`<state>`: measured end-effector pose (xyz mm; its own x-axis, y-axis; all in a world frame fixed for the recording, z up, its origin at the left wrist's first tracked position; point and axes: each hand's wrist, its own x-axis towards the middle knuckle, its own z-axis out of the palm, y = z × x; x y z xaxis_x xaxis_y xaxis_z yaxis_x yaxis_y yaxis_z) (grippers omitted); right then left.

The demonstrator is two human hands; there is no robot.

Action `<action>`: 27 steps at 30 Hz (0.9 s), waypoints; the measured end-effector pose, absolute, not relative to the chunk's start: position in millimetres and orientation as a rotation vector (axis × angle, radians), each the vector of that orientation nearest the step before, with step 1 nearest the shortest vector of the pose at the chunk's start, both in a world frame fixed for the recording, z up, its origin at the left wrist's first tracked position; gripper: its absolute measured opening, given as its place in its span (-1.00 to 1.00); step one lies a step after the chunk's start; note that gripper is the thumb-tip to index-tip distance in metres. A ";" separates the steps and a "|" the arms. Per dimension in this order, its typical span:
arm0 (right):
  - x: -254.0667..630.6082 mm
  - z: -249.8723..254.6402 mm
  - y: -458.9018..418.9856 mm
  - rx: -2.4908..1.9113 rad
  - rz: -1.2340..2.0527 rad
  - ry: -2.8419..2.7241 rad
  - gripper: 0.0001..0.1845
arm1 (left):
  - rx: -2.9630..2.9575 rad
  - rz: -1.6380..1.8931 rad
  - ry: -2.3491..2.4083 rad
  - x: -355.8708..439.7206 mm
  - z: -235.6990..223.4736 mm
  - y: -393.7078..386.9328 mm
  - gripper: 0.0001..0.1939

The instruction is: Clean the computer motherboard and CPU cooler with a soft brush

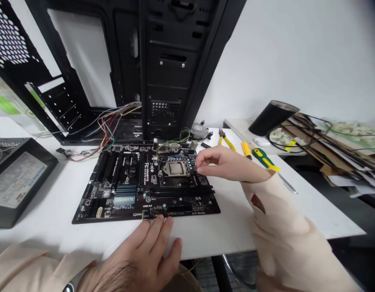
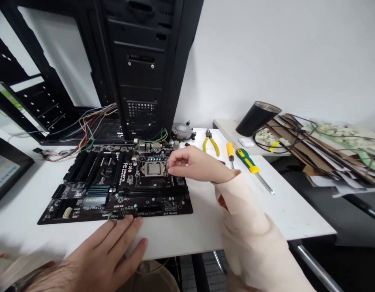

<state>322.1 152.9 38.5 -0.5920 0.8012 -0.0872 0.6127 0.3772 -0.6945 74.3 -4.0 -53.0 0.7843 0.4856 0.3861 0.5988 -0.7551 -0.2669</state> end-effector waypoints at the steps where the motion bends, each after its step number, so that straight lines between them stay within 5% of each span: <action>1: 318.1 36.1 152.4 -1.218 1.050 -2.362 -0.79 | -2.598 -0.410 -0.824 74.2 -52.2 -3.8 -0.76; 8: 299.9 23.8 149.8 -1.148 1.042 -2.368 -0.84 | -2.557 -0.483 -0.825 75.8 -57.1 -3.5 -0.78; 27: 274.6 2.6 109.7 -0.961 -0.106 -2.605 -0.79 | -2.486 -0.574 -0.848 77.9 -57.3 -2.8 -0.80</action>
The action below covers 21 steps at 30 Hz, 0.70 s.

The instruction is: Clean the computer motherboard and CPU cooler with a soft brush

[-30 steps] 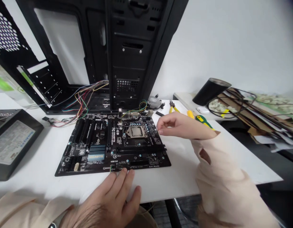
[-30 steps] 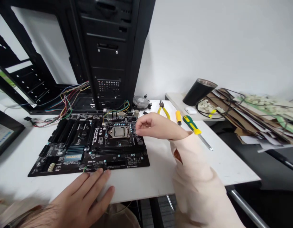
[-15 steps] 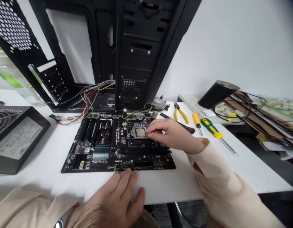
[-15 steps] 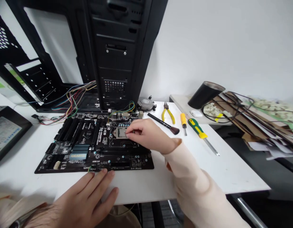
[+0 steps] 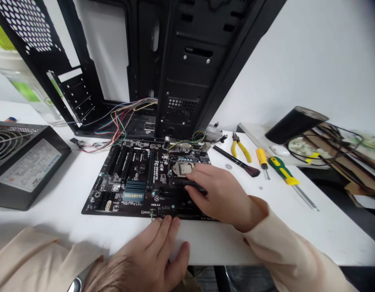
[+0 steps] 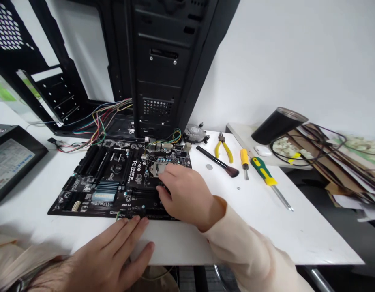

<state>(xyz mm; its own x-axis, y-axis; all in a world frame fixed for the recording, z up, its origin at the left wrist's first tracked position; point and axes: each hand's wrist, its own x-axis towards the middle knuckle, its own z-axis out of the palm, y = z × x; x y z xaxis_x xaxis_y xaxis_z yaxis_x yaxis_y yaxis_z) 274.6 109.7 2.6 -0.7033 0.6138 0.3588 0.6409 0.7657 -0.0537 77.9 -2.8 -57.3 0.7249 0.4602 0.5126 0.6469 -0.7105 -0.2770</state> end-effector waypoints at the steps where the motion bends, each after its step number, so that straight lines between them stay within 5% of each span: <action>1: 274.1 2.8 108.8 -0.947 -0.126 -2.627 -0.79 | -2.487 -0.567 -0.844 78.2 -57.3 -3.0 -0.80; 10: 272.5 -1.0 115.8 -0.850 0.163 -2.764 -0.81 | -2.475 -0.583 -0.844 79.1 -55.9 -3.5 -0.81; 21: 267.0 4.0 120.8 -0.787 0.083 -2.918 -0.80 | -2.480 -0.565 -0.833 77.8 -52.3 -1.6 -0.81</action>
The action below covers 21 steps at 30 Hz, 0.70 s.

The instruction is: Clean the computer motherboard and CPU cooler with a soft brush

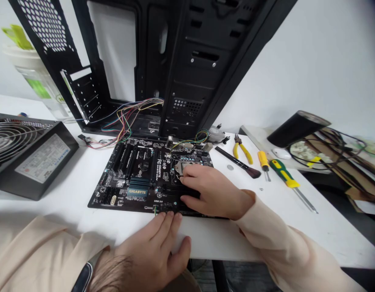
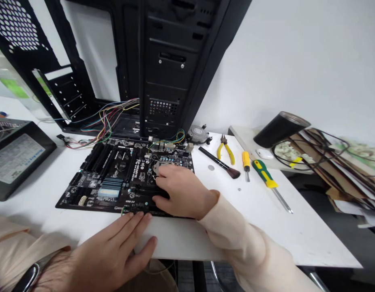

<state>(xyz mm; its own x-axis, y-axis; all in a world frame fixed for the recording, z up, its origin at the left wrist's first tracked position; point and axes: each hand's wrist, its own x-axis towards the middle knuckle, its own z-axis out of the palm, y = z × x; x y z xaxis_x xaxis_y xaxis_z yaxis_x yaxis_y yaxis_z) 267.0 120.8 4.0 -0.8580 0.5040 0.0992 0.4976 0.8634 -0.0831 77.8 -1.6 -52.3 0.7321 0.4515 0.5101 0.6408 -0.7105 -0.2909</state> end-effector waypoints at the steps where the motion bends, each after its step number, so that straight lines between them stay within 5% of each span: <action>1: 266.0 3.8 120.1 -0.785 0.059 -2.932 -0.80 | -2.481 -0.559 -0.831 77.7 -52.9 -1.8 -0.81; 15: 251.0 -2.3 92.9 -1.059 -0.336 -2.850 -0.57 | -2.499 -0.594 -0.814 79.6 -52.0 -0.9 -0.80; 21: 265.0 -6.3 101.5 -1.021 -0.190 -2.779 -0.59 | -2.484 -0.623 -0.819 79.8 -50.6 1.1 -0.77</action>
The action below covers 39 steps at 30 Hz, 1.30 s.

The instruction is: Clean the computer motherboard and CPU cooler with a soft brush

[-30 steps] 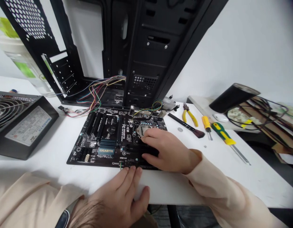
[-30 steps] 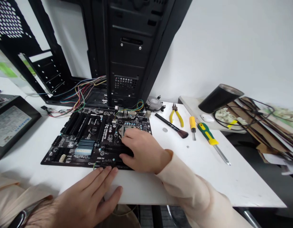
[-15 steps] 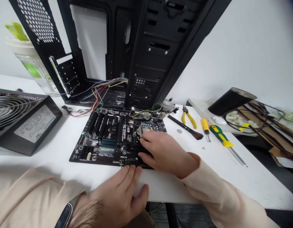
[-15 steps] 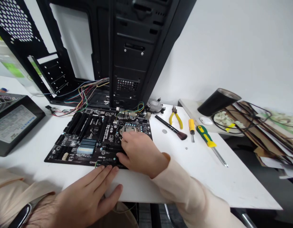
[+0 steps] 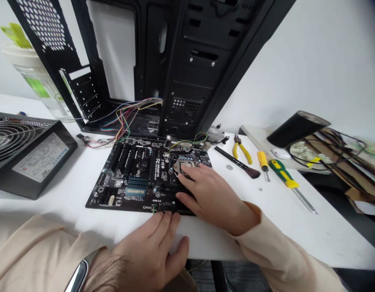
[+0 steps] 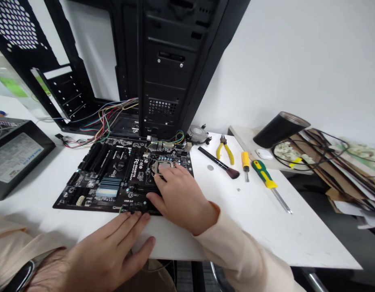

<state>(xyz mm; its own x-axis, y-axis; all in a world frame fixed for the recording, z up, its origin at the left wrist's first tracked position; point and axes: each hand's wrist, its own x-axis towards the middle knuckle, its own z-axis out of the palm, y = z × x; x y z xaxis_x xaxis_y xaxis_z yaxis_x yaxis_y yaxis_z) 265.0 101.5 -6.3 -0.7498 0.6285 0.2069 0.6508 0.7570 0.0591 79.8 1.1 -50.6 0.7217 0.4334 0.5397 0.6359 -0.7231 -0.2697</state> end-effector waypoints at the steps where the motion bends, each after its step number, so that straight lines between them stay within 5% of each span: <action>1: 268.4 -4.2 106.9 -1.003 -0.112 -2.785 -0.62 | -2.481 -0.625 -0.821 79.6 -50.7 1.1 -0.77; 4: 277.4 1.3 126.4 -1.011 0.120 -2.738 -0.67 | -2.485 -0.596 -0.827 78.7 -51.3 -0.1 -0.78; 12: 268.3 -1.9 147.3 -1.144 0.179 -2.655 -0.41 | -2.506 -0.541 -0.800 76.1 -51.4 -1.8 -0.77; 25: 257.8 8.7 144.9 -1.256 0.153 -2.731 -0.70 | -2.498 -0.607 -0.799 78.4 -50.2 1.3 -0.78; 39: 251.0 8.4 143.2 -1.322 0.048 -2.694 -0.73 | -2.481 -0.654 -0.830 77.3 -49.4 2.9 -0.84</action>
<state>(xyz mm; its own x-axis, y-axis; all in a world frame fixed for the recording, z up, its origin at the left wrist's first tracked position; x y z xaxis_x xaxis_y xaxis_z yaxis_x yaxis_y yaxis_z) 251.0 143.2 8.4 -0.6041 0.7890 0.1120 0.7845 0.6135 -0.0901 77.3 2.9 -49.4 0.7079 0.4343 0.5570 0.6430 -0.7226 -0.2537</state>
